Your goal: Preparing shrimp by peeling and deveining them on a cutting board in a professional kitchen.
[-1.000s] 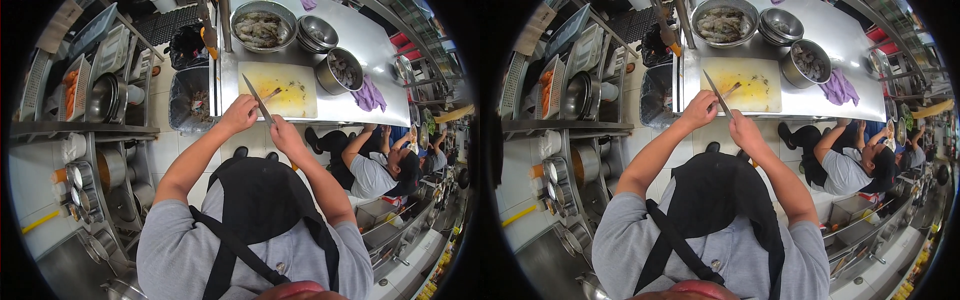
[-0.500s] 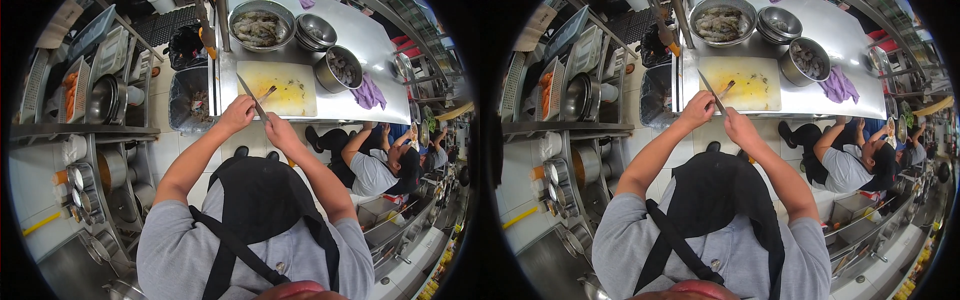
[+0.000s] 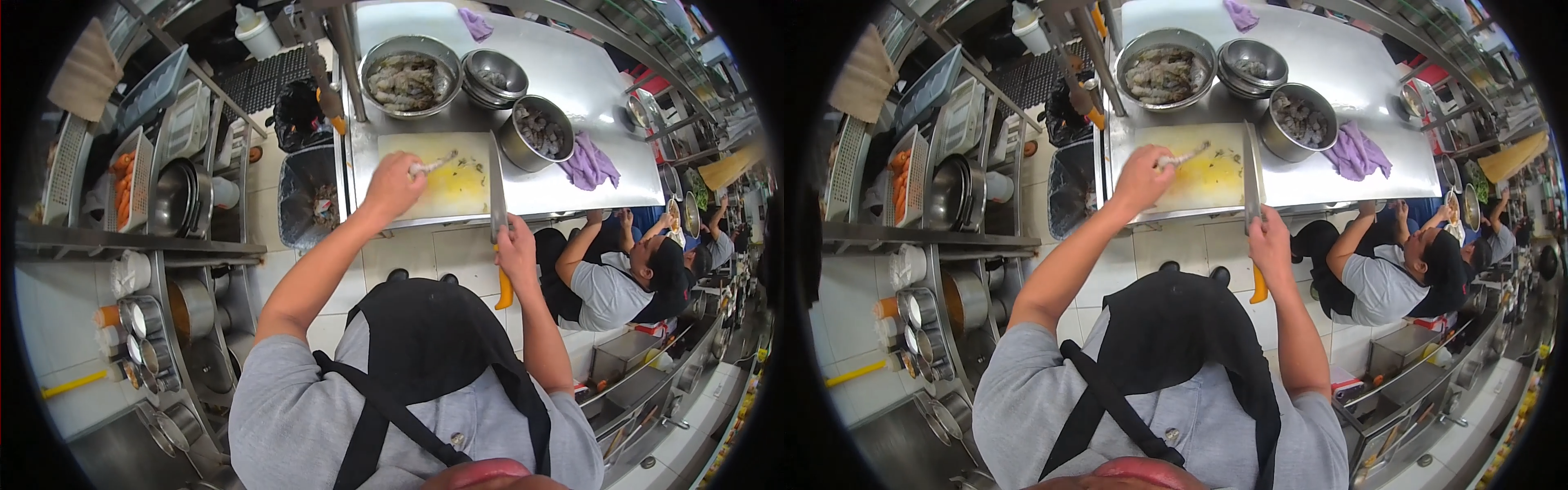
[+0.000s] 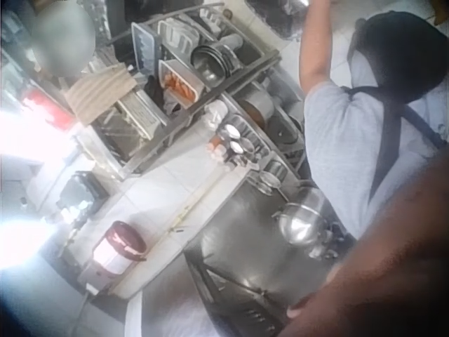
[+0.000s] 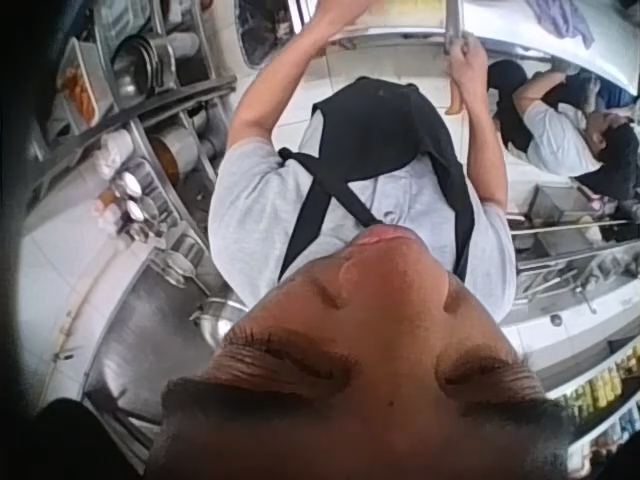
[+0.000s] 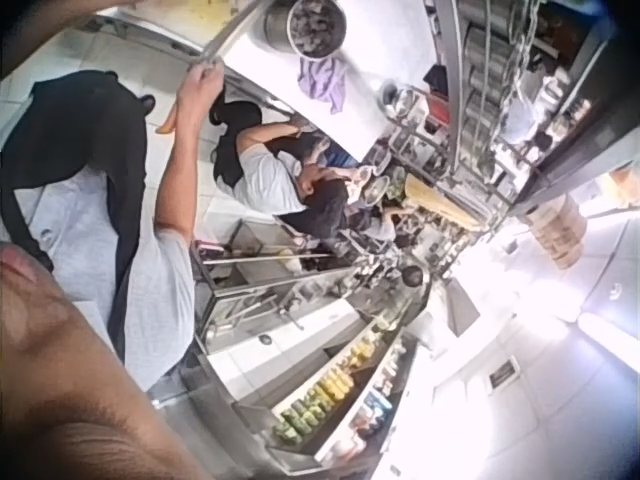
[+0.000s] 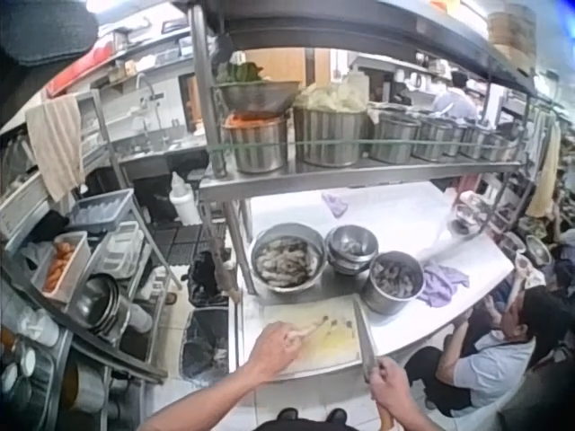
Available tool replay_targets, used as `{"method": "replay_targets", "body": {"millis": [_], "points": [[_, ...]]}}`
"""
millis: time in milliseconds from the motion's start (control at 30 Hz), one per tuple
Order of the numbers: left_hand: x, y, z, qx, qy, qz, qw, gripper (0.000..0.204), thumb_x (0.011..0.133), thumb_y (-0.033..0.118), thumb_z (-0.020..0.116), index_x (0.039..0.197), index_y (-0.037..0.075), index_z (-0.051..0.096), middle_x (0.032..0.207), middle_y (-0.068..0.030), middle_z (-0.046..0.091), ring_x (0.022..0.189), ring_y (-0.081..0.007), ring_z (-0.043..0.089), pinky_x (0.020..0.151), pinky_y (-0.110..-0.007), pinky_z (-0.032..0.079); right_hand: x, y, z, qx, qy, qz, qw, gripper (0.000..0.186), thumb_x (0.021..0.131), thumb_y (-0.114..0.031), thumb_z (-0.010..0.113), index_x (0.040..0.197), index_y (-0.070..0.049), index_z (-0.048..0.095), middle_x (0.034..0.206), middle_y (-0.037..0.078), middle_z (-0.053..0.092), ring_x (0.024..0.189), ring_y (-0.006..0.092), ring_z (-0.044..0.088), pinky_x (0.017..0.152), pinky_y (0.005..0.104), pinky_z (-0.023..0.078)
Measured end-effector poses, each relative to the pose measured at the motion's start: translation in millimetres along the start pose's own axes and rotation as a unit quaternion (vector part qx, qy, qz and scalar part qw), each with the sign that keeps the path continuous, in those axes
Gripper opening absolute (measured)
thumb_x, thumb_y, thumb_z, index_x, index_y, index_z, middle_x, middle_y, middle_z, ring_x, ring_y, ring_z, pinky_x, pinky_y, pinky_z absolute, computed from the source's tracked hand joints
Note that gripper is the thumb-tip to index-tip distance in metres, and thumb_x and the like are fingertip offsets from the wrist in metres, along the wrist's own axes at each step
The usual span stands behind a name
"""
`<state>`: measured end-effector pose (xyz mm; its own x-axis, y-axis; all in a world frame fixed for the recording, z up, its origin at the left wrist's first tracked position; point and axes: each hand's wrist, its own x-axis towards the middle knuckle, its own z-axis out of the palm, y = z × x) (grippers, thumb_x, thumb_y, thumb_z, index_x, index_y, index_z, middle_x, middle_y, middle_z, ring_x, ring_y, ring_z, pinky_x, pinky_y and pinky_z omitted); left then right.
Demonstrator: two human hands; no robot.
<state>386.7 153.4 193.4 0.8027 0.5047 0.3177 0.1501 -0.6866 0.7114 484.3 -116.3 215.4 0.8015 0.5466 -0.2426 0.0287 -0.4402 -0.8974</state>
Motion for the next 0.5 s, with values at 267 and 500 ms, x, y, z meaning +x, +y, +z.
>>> {"method": "replay_targets", "body": {"millis": [267,500], "points": [[143,14,-72,0.188,0.087,0.070,0.976,0.042,0.080,0.024,0.070,0.118,0.006,0.065,0.113,-0.0170,0.066,0.106,-0.0354,0.062,0.094,-0.043,0.050,-16,43,-23,-0.002,0.040,0.041,0.998,0.029,0.096,-0.011,0.052,0.122,0.000,0.057,0.061,0.006,0.057,0.043,0.0135,0.054,0.042,0.0307,0.043],[182,109,68,0.146,-0.204,0.181,0.951,0.026,0.082,0.026,0.069,0.099,0.006,0.070,0.102,-0.0148,0.071,0.095,-0.0339,0.066,0.084,-0.043,0.053,-20,69,-36,-0.057,0.029,0.049,0.997,0.029,0.091,-0.014,0.054,0.116,0.000,0.062,0.070,0.017,0.063,0.057,0.0260,0.064,0.056,0.0394,0.050]]}}
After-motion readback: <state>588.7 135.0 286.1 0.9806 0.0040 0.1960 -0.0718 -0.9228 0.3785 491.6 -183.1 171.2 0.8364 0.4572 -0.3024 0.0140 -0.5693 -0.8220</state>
